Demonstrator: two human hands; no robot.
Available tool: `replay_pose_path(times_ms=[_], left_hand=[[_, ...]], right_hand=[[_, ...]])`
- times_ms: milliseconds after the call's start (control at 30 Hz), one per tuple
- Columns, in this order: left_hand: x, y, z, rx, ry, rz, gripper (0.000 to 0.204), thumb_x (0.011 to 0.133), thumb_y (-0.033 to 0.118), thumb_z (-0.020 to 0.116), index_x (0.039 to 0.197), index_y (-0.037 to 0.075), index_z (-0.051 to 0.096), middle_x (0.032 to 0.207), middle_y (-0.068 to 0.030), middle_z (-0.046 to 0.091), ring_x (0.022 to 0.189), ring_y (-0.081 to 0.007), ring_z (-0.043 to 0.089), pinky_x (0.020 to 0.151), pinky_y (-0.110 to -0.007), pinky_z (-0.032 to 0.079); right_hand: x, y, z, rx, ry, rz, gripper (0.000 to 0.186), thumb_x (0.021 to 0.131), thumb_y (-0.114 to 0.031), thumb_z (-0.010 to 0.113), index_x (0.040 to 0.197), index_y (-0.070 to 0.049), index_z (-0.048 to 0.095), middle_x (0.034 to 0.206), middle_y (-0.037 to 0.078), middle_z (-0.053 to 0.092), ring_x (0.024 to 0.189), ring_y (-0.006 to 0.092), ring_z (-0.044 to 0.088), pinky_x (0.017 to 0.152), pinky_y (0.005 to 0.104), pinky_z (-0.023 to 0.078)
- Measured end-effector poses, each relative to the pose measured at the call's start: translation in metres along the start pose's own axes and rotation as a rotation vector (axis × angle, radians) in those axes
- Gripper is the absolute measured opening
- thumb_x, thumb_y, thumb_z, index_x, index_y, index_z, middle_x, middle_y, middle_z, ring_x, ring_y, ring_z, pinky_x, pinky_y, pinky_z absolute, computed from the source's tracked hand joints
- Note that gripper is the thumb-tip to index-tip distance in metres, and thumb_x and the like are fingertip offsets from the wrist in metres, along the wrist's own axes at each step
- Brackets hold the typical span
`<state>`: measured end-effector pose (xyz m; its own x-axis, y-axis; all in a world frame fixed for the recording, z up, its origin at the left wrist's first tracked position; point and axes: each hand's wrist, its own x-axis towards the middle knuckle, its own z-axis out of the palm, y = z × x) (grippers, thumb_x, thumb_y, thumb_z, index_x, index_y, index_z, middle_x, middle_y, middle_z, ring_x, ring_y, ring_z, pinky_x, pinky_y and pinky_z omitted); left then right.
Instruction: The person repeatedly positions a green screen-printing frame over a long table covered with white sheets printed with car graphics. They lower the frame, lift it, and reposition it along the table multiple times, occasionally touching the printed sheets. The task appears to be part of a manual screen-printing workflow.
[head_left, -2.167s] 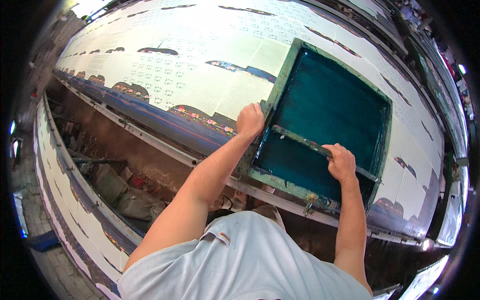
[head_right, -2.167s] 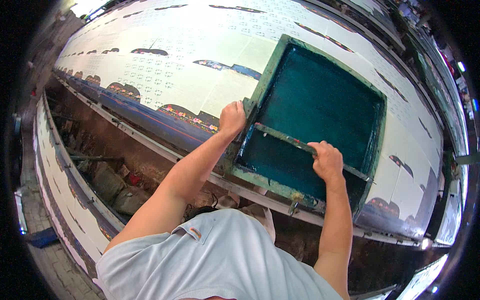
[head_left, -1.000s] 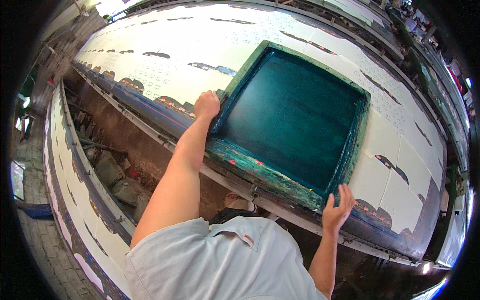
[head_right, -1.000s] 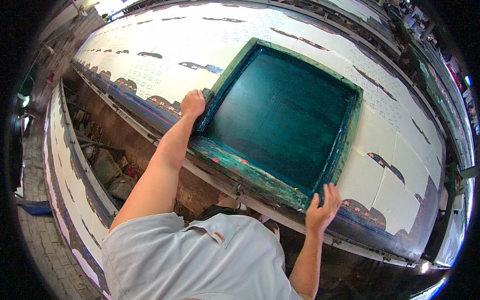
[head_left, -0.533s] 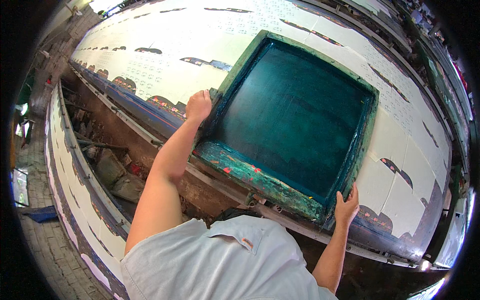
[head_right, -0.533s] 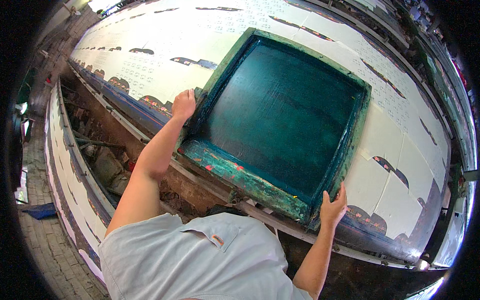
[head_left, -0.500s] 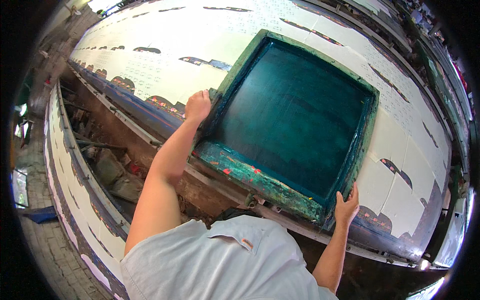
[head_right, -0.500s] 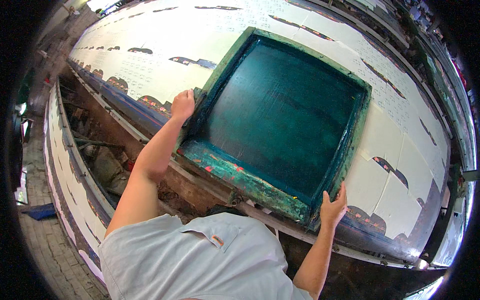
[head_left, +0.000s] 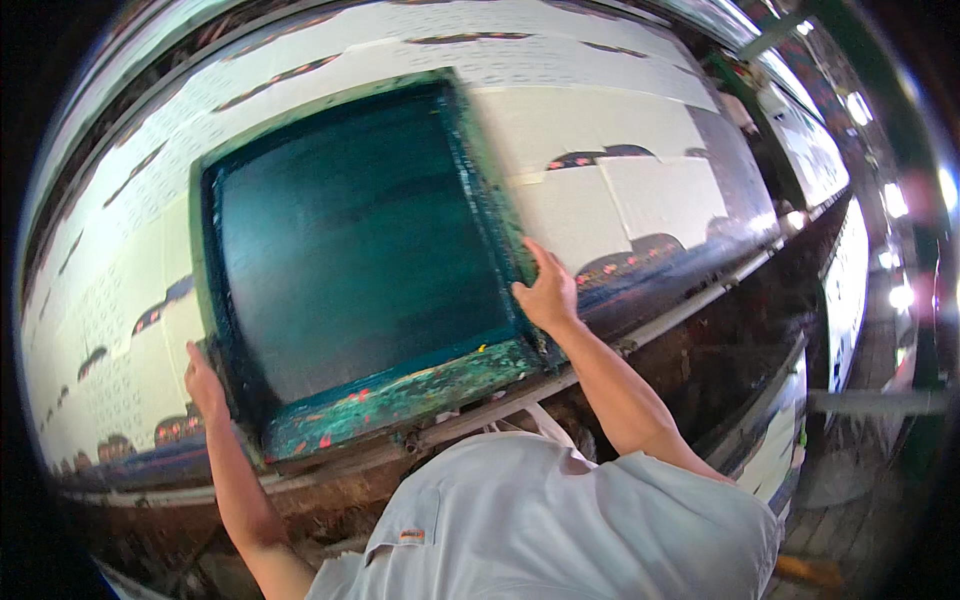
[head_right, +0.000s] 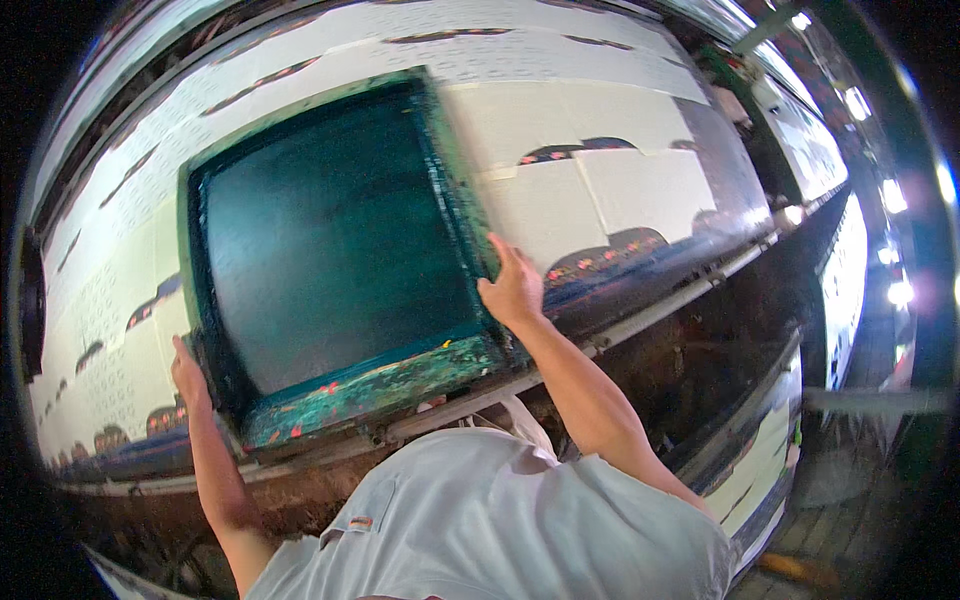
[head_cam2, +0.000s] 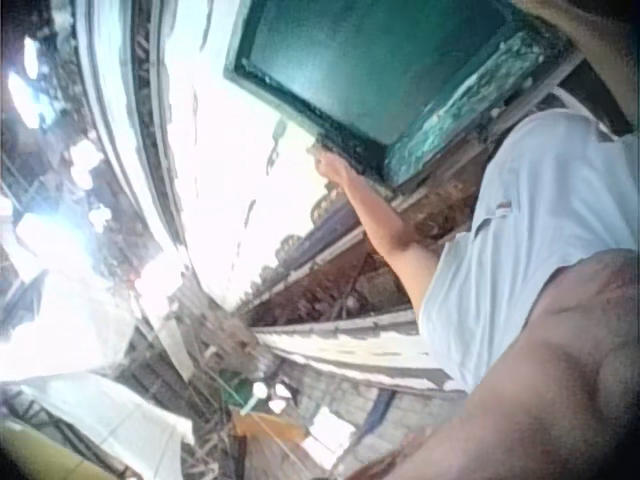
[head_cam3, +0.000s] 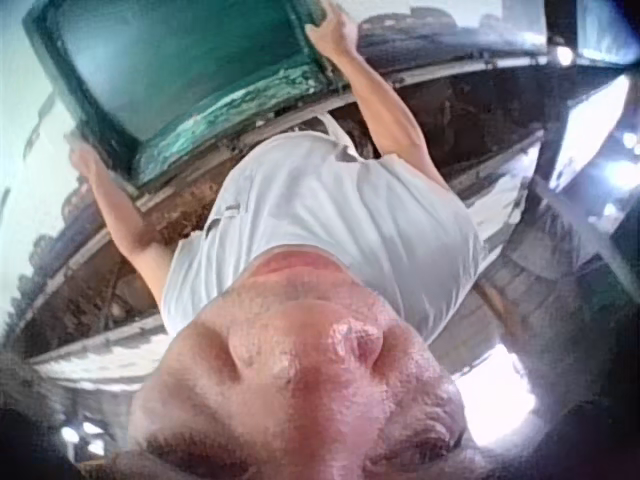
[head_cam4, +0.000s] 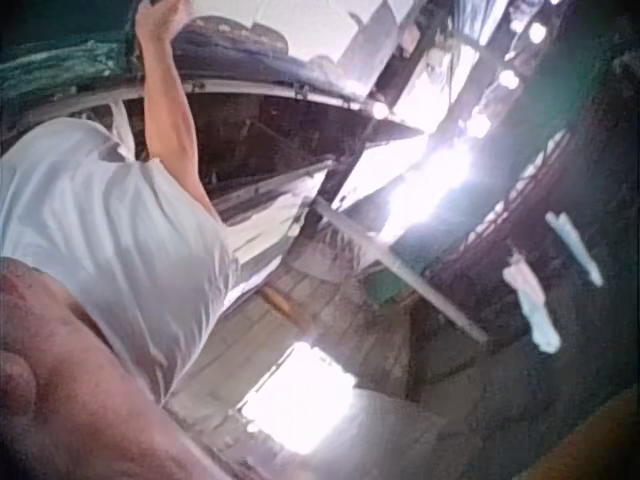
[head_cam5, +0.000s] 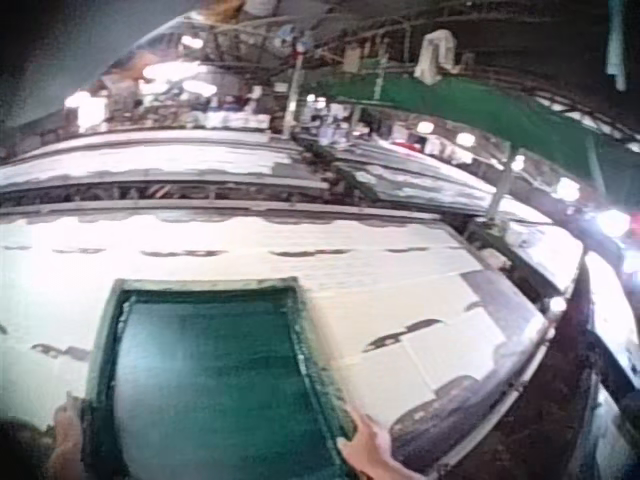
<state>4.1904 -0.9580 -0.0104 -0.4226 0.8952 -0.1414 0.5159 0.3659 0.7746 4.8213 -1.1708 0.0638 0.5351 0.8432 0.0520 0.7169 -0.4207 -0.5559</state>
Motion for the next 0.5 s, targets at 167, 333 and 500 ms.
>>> replay_pose_path(times_ms=[167,333,500], left_hand=[[0.008,-0.007,-0.012,-0.002,-0.028,-0.029,0.088,0.109,0.075,0.053,0.116,-0.008,0.08,0.1,-0.0129,0.077,0.092,-0.0278,0.073,0.089,-0.044,0.058],[-0.014,0.04,-0.026,-0.303,-0.116,-0.229,0.088,0.102,0.084,0.057,0.106,0.0,0.084,0.09,-0.0115,0.077,0.073,-0.0226,0.07,0.072,-0.038,0.057],[-0.06,0.113,-0.002,-0.433,-0.199,-0.193,0.087,0.103,0.082,0.056,0.111,0.0,0.083,0.095,-0.0107,0.08,0.079,-0.025,0.075,0.078,-0.039,0.061]], right_hand=[[0.003,-0.012,-0.027,0.015,0.058,-0.19,0.079,0.081,-0.019,0.086,0.156,-0.02,0.062,0.134,0.017,0.073,0.126,0.0403,0.069,0.107,0.0517,0.056],[0.027,-0.026,-0.08,-0.001,0.02,-0.261,0.078,0.08,-0.021,0.086,0.154,-0.019,0.063,0.126,0.016,0.074,0.115,0.0396,0.072,0.101,0.0532,0.058],[0.067,0.022,-0.125,0.013,0.043,-0.285,0.072,0.08,-0.021,0.084,0.15,-0.017,0.067,0.126,0.018,0.074,0.114,0.0413,0.072,0.1,0.0526,0.058]])
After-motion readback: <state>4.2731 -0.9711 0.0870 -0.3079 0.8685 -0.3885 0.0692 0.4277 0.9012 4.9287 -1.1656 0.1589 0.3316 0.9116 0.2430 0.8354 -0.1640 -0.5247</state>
